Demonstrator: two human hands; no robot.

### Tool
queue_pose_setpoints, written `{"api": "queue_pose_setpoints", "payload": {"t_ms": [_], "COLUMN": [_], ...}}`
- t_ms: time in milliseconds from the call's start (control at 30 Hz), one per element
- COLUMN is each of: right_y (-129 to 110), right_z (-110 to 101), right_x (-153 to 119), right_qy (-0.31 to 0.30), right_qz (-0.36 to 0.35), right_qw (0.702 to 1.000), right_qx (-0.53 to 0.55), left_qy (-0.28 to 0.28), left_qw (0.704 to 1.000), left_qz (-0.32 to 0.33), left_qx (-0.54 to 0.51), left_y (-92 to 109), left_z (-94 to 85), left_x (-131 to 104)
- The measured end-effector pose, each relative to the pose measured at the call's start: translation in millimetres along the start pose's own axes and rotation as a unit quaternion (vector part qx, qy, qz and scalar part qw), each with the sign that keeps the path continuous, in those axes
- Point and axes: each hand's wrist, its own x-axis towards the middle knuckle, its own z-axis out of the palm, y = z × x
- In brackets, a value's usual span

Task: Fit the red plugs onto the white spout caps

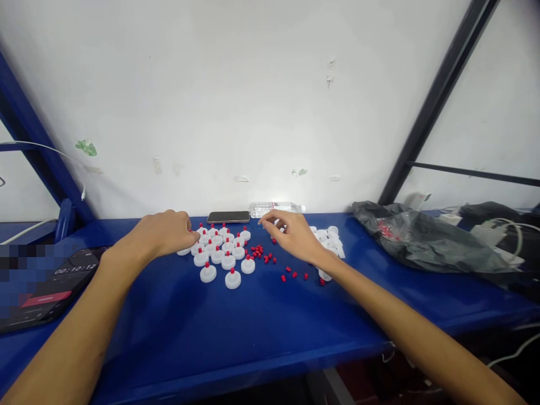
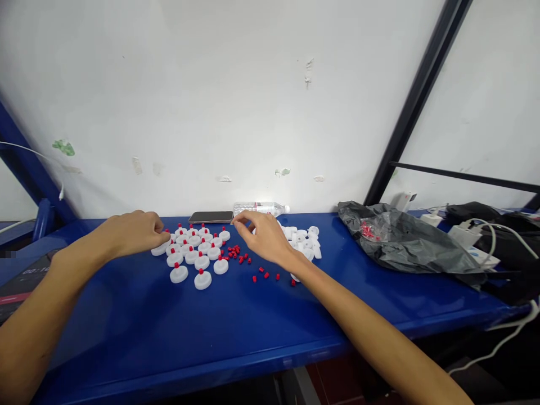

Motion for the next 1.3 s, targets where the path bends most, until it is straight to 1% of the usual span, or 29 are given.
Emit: {"api": "queue_pose_setpoints", "payload": {"t_ms": [67, 133, 200, 233, 267, 300, 400, 433, 533, 600, 700, 767, 833, 900, 967, 1000, 1067, 1100, 1167, 1233, 1300], "right_y": [10.3, 22.2, 33.1, 37.4, 40.6, 42.7, 43.3, 42.5, 42.0, 44.2, 50.1, 53.5, 55.6, 56.6, 56.8, 56.8, 56.6, 56.3, 55.4, 54.1, 52.7], "right_z": [-1.3, -2.1, -2.3, -2.1, -1.9, -1.5, -0.3, 0.0, 0.5, 0.9, 2.3, 3.5, 4.3, 4.6, 4.6, 4.6, 4.9, 5.1, 5.5, 4.9, 2.7], "right_x": [0.7, 1.2, 1.8, 2.1, 2.4, 2.8, 3.2, 3.1, 2.1, 1.4, 1.2, 1.5, 2.0, 2.3, 2.5, 2.4, 2.1, 1.8, 1.0, 0.6, 1.2], "right_qy": [0.004, -0.011, -0.046, -0.063, -0.077, -0.087, -0.097, -0.094, -0.068, -0.064, -0.085, -0.092, -0.093, -0.092, -0.092, -0.092, -0.095, -0.097, -0.098, -0.098, -0.098], "right_qz": [0.02, 0.049, 0.071, 0.076, 0.079, 0.079, 0.072, 0.069, 0.065, 0.073, 0.09, 0.097, 0.101, 0.106, 0.11, 0.112, 0.113, 0.113, 0.113, 0.112, 0.11], "right_qw": [0.995, 0.981, 0.97, 0.968, 0.966, 0.966, 0.967, 0.967, 0.963, 0.958, 0.952, 0.951, 0.95, 0.949, 0.947, 0.947, 0.946, 0.946, 0.946, 0.947, 0.948], "right_qx": [-0.099, -0.187, -0.228, -0.233, -0.232, -0.229, -0.223, -0.226, -0.251, -0.27, -0.28, -0.28, -0.281, -0.284, -0.286, -0.288, -0.288, -0.288, -0.288, -0.286, -0.281], "left_qy": [-0.025, -0.058, -0.12, -0.151, -0.17, -0.173, -0.136, -0.133, -0.163, -0.164, -0.128, -0.082, -0.005, 0.096, 0.193, 0.222, 0.246, 0.25, 0.265, 0.241, 0.212], "left_qw": [1.0, 0.998, 0.992, 0.988, 0.984, 0.983, 0.989, 0.99, 0.986, 0.986, 0.991, 0.996, 0.999, 0.994, 0.981, 0.975, 0.96, 0.949, 0.921, 0.904, 0.9], "left_qz": [0.008, 0.004, -0.01, -0.016, -0.017, -0.015, 0.001, 0.003, -0.009, -0.016, -0.026, -0.038, -0.045, -0.036, -0.005, 0.028, 0.127, 0.185, 0.272, 0.343, 0.372], "left_qx": [-0.011, -0.02, -0.031, -0.039, -0.047, -0.053, -0.051, -0.047, -0.042, -0.037, -0.029, -0.018, 0.007, 0.032, 0.032, 0.015, -0.03, -0.051, -0.085, -0.087, -0.078], "left_y": [1.4, 3.1, 3.8, 3.5, 2.7, 1.6, -2.5, -3.5, -4.9, -6.0, -9.0, -9.3, -4.6, 7.1, 25.5, 36.7, 60.9, 73.1, 95.9, 114.1, 125.9], "left_z": [0.5, 2.2, 4.9, 6.5, 8.2, 9.7, 13.2, 13.9, 15.3, 15.7, 14.2, 10.9, 6.2, 1.6, -0.3, 0.5, 5.8, 10.2, 21.0, 32.0, 41.4], "left_x": [0.3, 0.6, 1.3, 1.8, 2.4, 3.0, 4.7, 5.0, 5.5, 5.9, 6.4, 5.5, 2.9, -1.3, -6.9, -10.1, -16.9, -20.4, -27.2, -32.5, -35.3]}}
